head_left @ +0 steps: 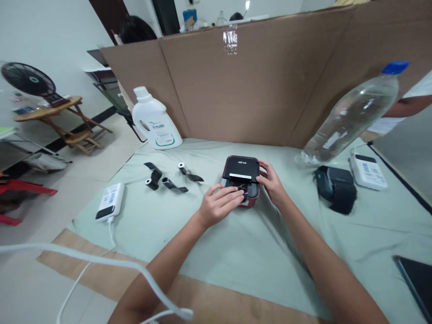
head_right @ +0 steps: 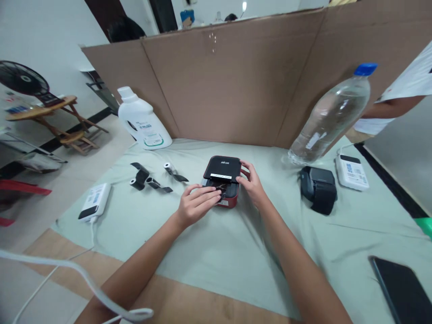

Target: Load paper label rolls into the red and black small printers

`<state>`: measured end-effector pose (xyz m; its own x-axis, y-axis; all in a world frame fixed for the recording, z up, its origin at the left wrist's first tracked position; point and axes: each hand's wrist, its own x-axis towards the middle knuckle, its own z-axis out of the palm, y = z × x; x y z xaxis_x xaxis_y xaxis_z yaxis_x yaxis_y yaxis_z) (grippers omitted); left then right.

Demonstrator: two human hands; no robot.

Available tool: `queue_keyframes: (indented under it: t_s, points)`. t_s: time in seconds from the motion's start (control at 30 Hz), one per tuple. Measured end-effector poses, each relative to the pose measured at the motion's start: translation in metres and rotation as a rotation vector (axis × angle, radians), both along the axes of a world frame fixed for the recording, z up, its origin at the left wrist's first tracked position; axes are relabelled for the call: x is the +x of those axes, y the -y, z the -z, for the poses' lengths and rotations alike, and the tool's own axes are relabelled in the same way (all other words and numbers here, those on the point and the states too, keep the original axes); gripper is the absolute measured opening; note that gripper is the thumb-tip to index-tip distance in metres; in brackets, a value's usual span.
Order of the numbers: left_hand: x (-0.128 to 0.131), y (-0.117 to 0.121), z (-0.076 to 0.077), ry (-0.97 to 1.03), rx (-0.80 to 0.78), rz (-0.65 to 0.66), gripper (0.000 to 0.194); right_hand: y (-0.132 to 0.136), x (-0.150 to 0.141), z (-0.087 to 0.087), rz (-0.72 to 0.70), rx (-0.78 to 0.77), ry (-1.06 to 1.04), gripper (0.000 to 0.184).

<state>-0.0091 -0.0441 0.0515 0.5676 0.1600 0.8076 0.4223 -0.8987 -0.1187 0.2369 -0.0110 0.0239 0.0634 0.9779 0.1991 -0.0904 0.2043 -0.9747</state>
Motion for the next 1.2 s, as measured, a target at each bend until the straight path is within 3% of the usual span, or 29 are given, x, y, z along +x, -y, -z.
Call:
queue_keyframes:
  t_s: [0.17,0.3,0.4,0.47,0.53,0.6,0.7,0.83,1.03,1.1,1.2]
  points:
    - [0.001,0.006,-0.004,-0.084,0.024,0.045,0.020,-0.005,0.000,0.003,-0.031,-0.048,-0.021,0.074]
    - [-0.009,0.005,0.007,-0.101,-0.082,0.135,0.020,-0.005,0.000,0.011,-0.040,-0.051,-0.022,0.073]
    - [-0.010,-0.002,0.018,0.140,-0.204,-0.020,0.030,-0.005,-0.001,0.017,-0.050,-0.047,-0.031,0.073]
    - [-0.005,-0.011,0.021,0.379,-0.479,-0.196,0.038,-0.005,-0.002,0.020,-0.051,-0.037,-0.036,0.073]
    - [0.002,-0.024,0.022,0.553,-0.869,-0.263,0.041,-0.006,-0.004,0.022,-0.048,-0.026,-0.037,0.074]
    - [0.009,-0.035,0.020,0.621,-1.201,-0.216,0.041,-0.006,-0.005,0.022,-0.046,-0.021,-0.033,0.074]
    - [0.012,-0.045,0.017,0.619,-1.426,-0.130,0.038,-0.005,-0.007,0.019,-0.039,-0.028,-0.013,0.075]
    - [0.014,-0.045,0.017,0.627,-1.425,-0.099,0.040,-0.002,-0.012,0.016,-0.006,-0.019,0.022,0.077]
    - [0.008,-0.046,0.016,0.672,-1.420,-0.110,0.039,0.008,-0.022,0.024,0.085,0.087,0.030,0.064]
    - [-0.012,-0.052,0.007,0.656,-1.321,-0.211,0.040,0.010,-0.024,0.027,0.116,0.107,0.044,0.063]
    - [-0.063,-0.070,-0.012,0.495,-0.989,-0.552,0.037,0.010,-0.024,0.029,0.119,0.099,0.033,0.064]
